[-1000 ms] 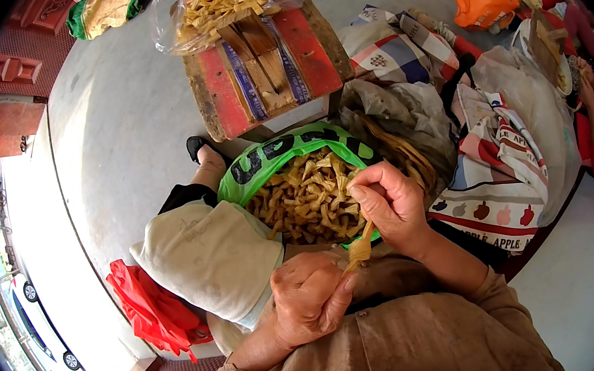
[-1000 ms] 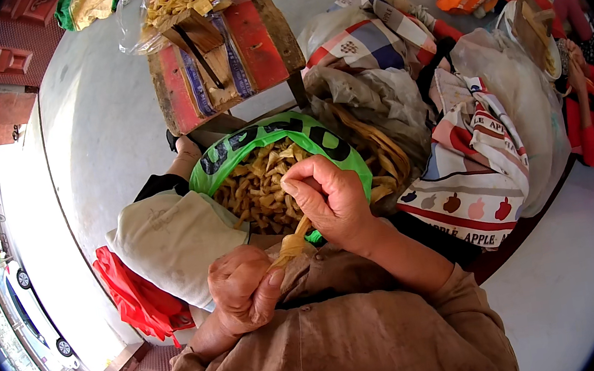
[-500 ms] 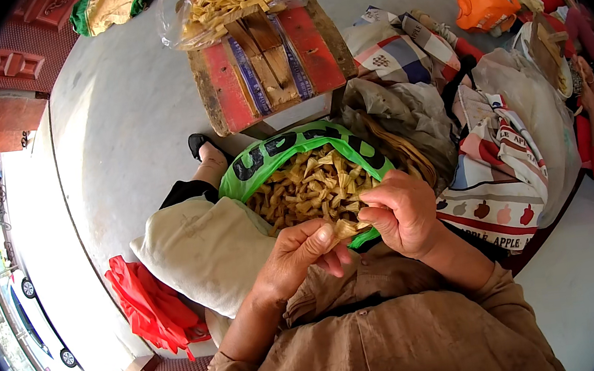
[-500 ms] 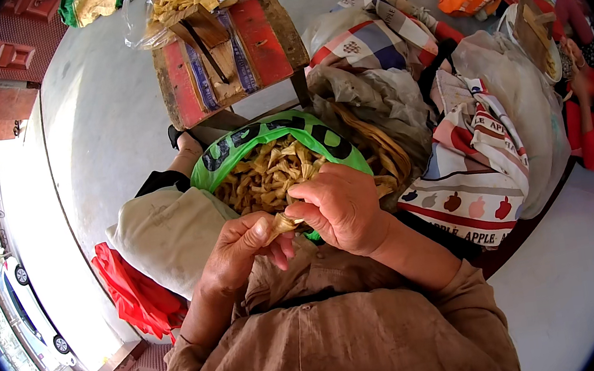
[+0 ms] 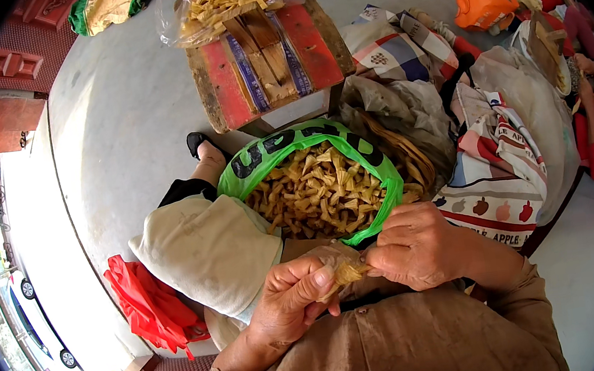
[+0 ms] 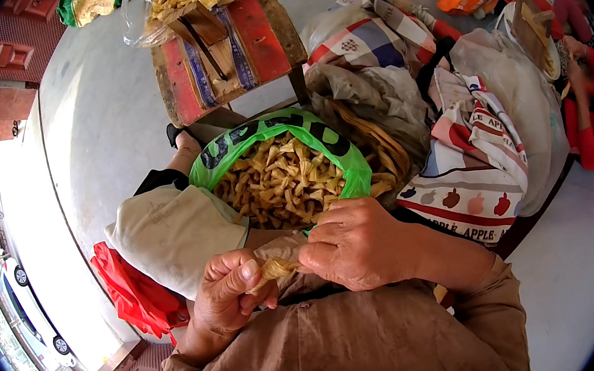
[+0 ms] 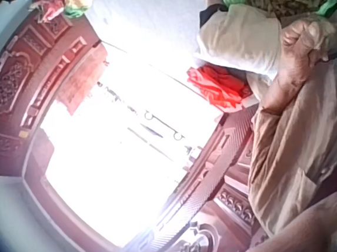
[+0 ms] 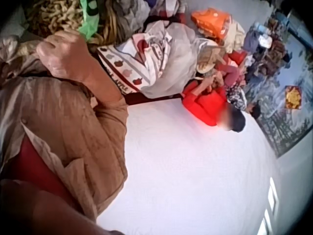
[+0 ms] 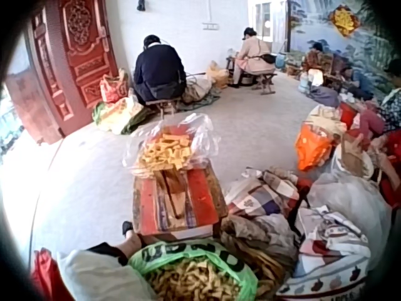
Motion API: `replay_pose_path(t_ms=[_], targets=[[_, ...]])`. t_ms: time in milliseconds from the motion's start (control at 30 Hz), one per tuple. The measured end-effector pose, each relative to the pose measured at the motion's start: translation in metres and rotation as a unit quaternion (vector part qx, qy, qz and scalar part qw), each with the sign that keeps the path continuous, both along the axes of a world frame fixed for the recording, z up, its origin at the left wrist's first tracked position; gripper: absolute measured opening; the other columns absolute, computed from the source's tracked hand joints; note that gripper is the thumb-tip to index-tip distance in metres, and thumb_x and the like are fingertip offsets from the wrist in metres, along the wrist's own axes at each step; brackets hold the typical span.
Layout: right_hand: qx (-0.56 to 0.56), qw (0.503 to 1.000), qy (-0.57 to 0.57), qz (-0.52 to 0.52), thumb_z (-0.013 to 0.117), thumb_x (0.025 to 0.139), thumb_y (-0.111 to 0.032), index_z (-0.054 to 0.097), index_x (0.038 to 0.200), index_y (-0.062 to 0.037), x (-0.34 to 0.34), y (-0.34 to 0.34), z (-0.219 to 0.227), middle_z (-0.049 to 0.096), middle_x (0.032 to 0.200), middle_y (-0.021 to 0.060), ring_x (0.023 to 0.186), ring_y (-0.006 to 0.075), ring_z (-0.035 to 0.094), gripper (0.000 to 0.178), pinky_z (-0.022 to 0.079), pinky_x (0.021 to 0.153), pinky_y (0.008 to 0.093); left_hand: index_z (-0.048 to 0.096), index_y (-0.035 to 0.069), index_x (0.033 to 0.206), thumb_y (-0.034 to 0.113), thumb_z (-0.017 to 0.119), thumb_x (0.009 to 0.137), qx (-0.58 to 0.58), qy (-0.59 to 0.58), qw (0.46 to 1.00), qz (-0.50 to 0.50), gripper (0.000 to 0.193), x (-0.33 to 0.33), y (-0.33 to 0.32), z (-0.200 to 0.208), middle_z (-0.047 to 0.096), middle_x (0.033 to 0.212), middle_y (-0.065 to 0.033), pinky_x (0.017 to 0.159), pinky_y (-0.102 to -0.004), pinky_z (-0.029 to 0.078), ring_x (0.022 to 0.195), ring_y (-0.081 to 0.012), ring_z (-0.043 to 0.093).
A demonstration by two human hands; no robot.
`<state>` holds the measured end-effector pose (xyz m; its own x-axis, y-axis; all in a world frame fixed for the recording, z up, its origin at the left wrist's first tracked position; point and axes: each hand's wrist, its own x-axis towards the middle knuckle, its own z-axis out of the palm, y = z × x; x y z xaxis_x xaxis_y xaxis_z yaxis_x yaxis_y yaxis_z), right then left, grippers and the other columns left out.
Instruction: The person sits on the floor and sorts through a large green bag of dried food strips, picking up individual pieces by hand, inspecting them, and placing them into a clear plastic bag on a wooden box. The person handles the food items one by one, occasionally separating pieces before packaging them.
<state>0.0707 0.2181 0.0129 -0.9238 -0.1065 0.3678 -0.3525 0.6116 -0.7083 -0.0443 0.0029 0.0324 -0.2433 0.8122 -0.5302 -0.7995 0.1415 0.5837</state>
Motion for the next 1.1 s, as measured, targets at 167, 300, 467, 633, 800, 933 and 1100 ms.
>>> replay_pose_path(t_ms=[167, 300, 467, 633, 800, 933, 1100], targets=[[0.108, 0.987, -0.02, -0.116, 0.077, 0.072, -0.009, 0.056, 0.069, -0.0076, 0.044, 0.042, -0.008, 0.048, 0.061, 0.0022, 0.055, 0.0198, 0.053, 0.021, 0.042, 0.051, 0.0329, 0.048, 0.009, 0.073, 0.026, 0.054, 0.105, 0.111, 0.065, 0.96, 0.25, 0.036, -0.058, -0.053, 0.012, 0.041, 0.054, 0.0012, 0.056, -0.0295, 0.048, 0.043, -0.0089, 0.037], [0.124, 0.988, 0.037, -0.08, 0.075, 0.074, -0.013, 0.058, 0.071, -0.009, 0.024, 0.016, -0.011, 0.047, 0.062, 0.0005, 0.057, 0.0172, 0.053, 0.018, 0.042, 0.053, 0.0318, 0.052, 0.007, 0.074, 0.024, 0.05, 0.107, -0.033, 0.272, 0.946, 0.172, 0.037, -0.051, -0.026, 0.005, 0.049, 0.055, -0.0016, 0.062, -0.0308, 0.051, 0.046, -0.0116, 0.046], [0.223, 0.97, 0.051, -0.084, 0.069, 0.073, -0.013, 0.061, 0.076, -0.0098, 0.015, 0.006, -0.019, 0.051, 0.069, -0.0009, 0.066, 0.0148, 0.055, 0.01, 0.043, 0.059, 0.029, 0.069, 0.004, 0.098, 0.018, 0.07, 0.092, -0.009, 0.754, 0.657, -0.005, 0.015, -0.033, 0.01, 0.003, 0.069, 0.084, -0.0091, 0.076, -0.038, 0.054, 0.073, -0.0205, 0.067], [0.254, 0.962, 0.076, -0.063, 0.066, 0.073, -0.016, 0.059, 0.076, -0.0101, 0.008, 0.0, -0.019, 0.051, 0.069, -0.0005, 0.066, 0.0151, 0.054, 0.01, 0.042, 0.06, 0.0287, 0.07, 0.004, 0.112, 0.027, 0.074, 0.084, 0.012, 0.848, 0.5, -0.175, 0.036, -0.013, 0.037, 0.0, 0.068, 0.094, -0.0028, 0.098, -0.0487, 0.049, 0.081, -0.0222, 0.065], [0.216, 0.975, 0.019, 0.04, 0.064, 0.073, -0.017, 0.054, 0.072, -0.0099, 0.013, -0.003, -0.007, 0.052, 0.069, 0.0009, 0.064, 0.0153, 0.054, 0.012, 0.042, 0.058, 0.0288, 0.064, 0.005, 0.094, 0.02, 0.068, 0.074, 0.106, 0.812, 0.512, -0.261, 0.026, -0.017, 0.026, -0.014, 0.053, 0.077, -0.0031, 0.079, -0.0369, 0.052, 0.073, -0.0196, 0.058], [0.104, 0.99, 0.0, 0.094, 0.064, 0.072, -0.017, 0.054, 0.073, -0.0091, 0.032, -0.011, 0.001, 0.052, 0.066, 0.0014, 0.063, 0.0158, 0.056, 0.013, 0.047, 0.058, 0.0302, 0.062, 0.007, 0.088, 0.019, 0.065, 0.071, 0.135, 0.803, 0.495, -0.303, 0.021, -0.01, 0.008, 0.013, 0.052, 0.073, -0.0006, 0.065, -0.0329, 0.05, 0.068, -0.0192, 0.057], [-0.011, 0.999, -0.036, 0.033, 0.074, 0.088, -0.025, 0.062, 0.094, -0.0044, 0.007, -0.009, -0.025, 0.057, 0.075, 0.0019, 0.064, 0.0172, 0.059, 0.024, 0.05, 0.057, 0.0312, 0.065, 0.006, 0.091, 0.011, 0.076, 0.073, 0.062, 0.784, 0.583, -0.205, 0.022, -0.026, 0.016, -0.007, 0.06, 0.076, -0.0038, 0.058, -0.0366, 0.05, 0.068, -0.0233, 0.06]])
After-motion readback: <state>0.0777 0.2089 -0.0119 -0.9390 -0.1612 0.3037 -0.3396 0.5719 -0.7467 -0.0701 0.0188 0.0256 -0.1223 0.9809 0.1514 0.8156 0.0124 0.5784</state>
